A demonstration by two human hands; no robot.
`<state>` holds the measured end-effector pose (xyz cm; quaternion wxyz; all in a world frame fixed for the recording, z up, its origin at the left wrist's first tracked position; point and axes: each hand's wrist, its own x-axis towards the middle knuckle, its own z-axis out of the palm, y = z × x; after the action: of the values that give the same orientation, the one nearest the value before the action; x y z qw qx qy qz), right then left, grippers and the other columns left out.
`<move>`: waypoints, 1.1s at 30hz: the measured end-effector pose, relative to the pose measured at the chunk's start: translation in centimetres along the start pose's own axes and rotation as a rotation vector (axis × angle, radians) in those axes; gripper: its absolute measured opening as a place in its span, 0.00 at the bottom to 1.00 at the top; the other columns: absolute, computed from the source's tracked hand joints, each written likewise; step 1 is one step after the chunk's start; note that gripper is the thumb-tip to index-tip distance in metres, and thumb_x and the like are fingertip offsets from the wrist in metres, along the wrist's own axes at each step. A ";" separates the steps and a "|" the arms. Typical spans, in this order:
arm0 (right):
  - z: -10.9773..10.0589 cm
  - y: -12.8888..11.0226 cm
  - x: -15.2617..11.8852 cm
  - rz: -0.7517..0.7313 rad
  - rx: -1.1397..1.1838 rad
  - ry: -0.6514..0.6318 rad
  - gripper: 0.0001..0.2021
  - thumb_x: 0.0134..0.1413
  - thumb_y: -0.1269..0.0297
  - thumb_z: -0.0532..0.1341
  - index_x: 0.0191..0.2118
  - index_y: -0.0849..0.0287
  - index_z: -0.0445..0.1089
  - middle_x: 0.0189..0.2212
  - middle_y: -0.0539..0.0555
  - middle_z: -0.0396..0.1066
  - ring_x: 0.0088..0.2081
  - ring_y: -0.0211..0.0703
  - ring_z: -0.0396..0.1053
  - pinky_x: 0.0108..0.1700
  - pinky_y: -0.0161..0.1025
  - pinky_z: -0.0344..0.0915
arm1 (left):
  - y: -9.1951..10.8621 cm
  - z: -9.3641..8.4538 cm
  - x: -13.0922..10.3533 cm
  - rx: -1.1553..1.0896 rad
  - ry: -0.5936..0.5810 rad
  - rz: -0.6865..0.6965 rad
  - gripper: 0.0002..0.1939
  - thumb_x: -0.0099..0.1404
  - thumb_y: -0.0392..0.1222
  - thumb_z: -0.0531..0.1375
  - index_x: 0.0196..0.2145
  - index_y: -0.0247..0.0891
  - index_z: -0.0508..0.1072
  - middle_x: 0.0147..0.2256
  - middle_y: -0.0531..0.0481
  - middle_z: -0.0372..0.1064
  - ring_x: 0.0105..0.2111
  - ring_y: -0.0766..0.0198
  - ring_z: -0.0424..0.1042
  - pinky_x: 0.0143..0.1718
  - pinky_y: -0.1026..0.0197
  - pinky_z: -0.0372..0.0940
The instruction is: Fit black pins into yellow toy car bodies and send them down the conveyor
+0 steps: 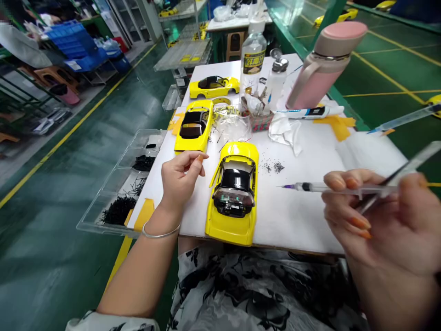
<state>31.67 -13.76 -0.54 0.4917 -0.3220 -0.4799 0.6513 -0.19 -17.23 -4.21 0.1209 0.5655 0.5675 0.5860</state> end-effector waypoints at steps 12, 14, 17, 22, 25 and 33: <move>1.6 3.2 0.2 0.057 0.315 -0.081 0.19 0.60 0.47 0.66 0.34 0.60 0.79 0.32 0.52 0.69 0.16 0.25 0.49 0.15 0.32 0.34 | 0.0 0.0 -0.1 0.021 0.035 -0.037 0.07 0.69 0.40 0.64 0.37 0.38 0.82 0.22 0.54 0.72 0.23 0.69 0.71 0.29 0.66 0.67; 1.7 3.3 0.2 0.061 0.300 -0.074 0.19 0.59 0.46 0.66 0.33 0.60 0.78 0.31 0.52 0.68 0.16 0.25 0.48 0.15 0.31 0.34 | 0.0 0.0 0.0 0.022 0.035 -0.037 0.07 0.69 0.40 0.64 0.37 0.38 0.82 0.22 0.54 0.72 0.23 0.69 0.71 0.29 0.66 0.67; 1.9 3.2 0.1 0.066 0.285 -0.060 0.19 0.60 0.47 0.65 0.33 0.59 0.78 0.32 0.53 0.69 0.16 0.26 0.48 0.15 0.31 0.34 | 0.0 0.0 0.0 0.025 0.031 -0.045 0.07 0.69 0.41 0.64 0.37 0.37 0.82 0.22 0.54 0.71 0.23 0.68 0.71 0.29 0.65 0.67; 2.0 3.3 0.1 0.067 0.304 -0.067 0.19 0.61 0.47 0.64 0.33 0.60 0.79 0.32 0.53 0.69 0.16 0.25 0.48 0.15 0.31 0.34 | 0.0 0.0 0.0 0.033 0.037 -0.060 0.08 0.68 0.43 0.64 0.36 0.37 0.82 0.22 0.53 0.71 0.23 0.67 0.71 0.29 0.65 0.67; 1.9 3.4 0.1 0.058 0.326 -0.083 0.19 0.62 0.48 0.64 0.34 0.60 0.79 0.32 0.53 0.69 0.16 0.25 0.48 0.15 0.31 0.34 | 0.0 0.0 0.0 0.039 0.041 -0.058 0.08 0.68 0.42 0.64 0.36 0.37 0.82 0.23 0.53 0.71 0.23 0.68 0.71 0.29 0.64 0.67; 2.0 3.5 0.2 0.068 0.304 -0.062 0.19 0.61 0.47 0.64 0.33 0.59 0.78 0.32 0.52 0.68 0.16 0.25 0.47 0.15 0.33 0.33 | 0.1 0.0 0.0 0.046 0.043 -0.053 0.08 0.68 0.43 0.64 0.36 0.37 0.82 0.22 0.53 0.71 0.23 0.68 0.71 0.29 0.64 0.67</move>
<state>28.66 -14.43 -3.20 0.4972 -0.2397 -0.3797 0.7424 -0.14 -17.25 -4.15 0.1111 0.5404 0.5980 0.5814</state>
